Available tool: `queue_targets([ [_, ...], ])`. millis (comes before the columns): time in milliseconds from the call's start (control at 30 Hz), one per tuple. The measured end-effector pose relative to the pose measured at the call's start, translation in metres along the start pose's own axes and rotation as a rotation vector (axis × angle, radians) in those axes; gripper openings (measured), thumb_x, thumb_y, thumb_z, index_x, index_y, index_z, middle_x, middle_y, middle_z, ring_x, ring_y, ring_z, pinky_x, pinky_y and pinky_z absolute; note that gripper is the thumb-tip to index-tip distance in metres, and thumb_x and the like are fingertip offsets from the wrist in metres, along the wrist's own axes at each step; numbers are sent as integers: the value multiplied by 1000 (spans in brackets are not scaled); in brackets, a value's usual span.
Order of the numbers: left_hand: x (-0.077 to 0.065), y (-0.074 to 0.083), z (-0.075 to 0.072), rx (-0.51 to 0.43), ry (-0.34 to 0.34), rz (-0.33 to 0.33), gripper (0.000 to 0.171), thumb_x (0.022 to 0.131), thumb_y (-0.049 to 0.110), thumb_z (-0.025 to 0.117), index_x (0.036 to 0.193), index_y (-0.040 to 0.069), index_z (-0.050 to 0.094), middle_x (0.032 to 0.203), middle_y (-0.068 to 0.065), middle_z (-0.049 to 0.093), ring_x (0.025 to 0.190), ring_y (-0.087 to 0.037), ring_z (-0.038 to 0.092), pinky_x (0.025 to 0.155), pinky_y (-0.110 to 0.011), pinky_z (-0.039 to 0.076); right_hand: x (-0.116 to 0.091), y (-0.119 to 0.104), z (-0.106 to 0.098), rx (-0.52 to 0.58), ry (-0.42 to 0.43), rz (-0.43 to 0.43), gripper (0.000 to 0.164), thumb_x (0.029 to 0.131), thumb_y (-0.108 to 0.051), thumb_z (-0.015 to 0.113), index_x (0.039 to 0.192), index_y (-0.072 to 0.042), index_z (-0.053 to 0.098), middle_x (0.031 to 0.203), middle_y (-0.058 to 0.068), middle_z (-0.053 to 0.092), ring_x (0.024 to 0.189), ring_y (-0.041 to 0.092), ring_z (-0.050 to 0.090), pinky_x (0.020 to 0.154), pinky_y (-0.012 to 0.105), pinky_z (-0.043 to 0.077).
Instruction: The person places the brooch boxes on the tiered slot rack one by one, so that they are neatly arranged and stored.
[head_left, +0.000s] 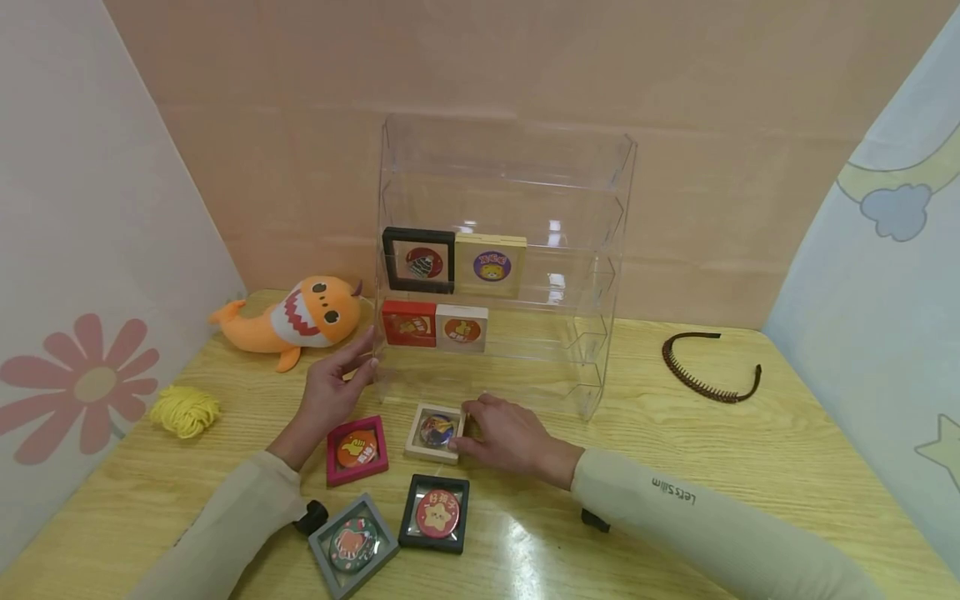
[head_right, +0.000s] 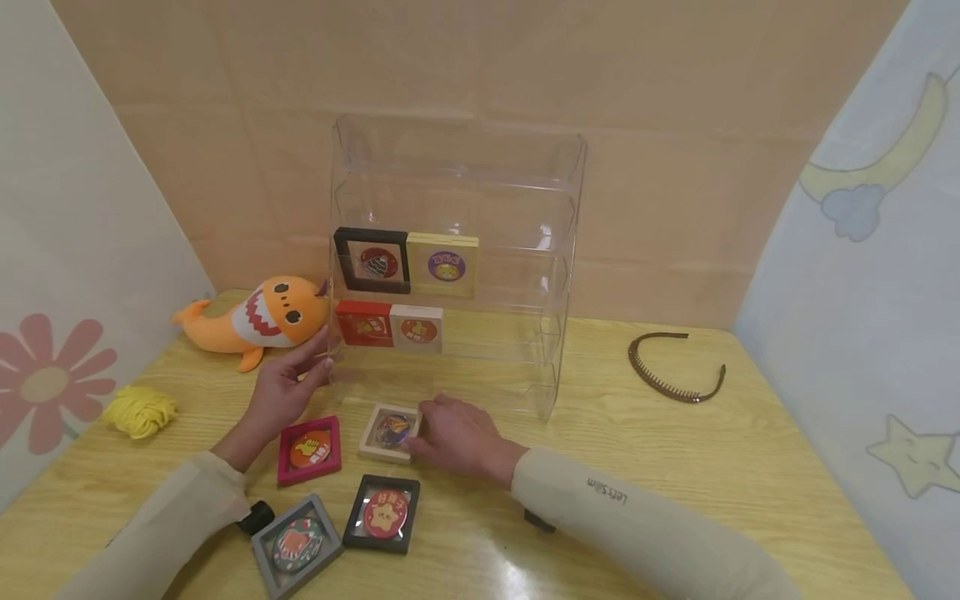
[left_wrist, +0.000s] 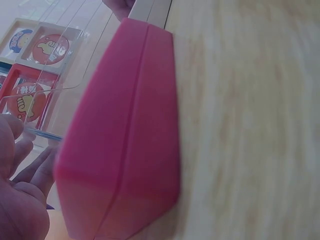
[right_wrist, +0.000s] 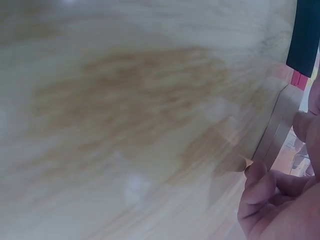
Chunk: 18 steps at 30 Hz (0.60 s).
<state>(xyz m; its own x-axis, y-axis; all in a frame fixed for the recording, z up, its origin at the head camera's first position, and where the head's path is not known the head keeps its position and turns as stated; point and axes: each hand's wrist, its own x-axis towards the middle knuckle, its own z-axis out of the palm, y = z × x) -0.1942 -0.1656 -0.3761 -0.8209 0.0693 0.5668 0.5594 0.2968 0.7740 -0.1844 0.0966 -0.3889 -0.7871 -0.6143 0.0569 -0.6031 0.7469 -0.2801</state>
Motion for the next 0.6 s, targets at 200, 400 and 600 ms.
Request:
queue_targets([
  [200,0,-1,1,0,8,19,42,87,-16,57,128,-12,50,123,-29,54,97,-45,60,72,-16,52,-2,1,-1,87,-3,14,49,84,-47,68,110,-6,62,98,-1,60,81,11,57,63,26,50],
  [400,-1,0,0,8,3,5,42,87,-15,57,129,-11,50,124,-28,53,99,-45,60,72,-15,51,-3,2,-3,198,-2,22,45,80,-47,73,104,-12,56,86,-7,59,69,6,54,58,21,47],
  [600,0,1,0,12,0,11,42,87,-15,57,129,-12,49,126,-27,52,100,-44,59,73,-17,52,-5,5,-1,303,68,-27,37,82,-37,74,101,-11,56,87,-1,65,72,6,58,63,22,51],
])
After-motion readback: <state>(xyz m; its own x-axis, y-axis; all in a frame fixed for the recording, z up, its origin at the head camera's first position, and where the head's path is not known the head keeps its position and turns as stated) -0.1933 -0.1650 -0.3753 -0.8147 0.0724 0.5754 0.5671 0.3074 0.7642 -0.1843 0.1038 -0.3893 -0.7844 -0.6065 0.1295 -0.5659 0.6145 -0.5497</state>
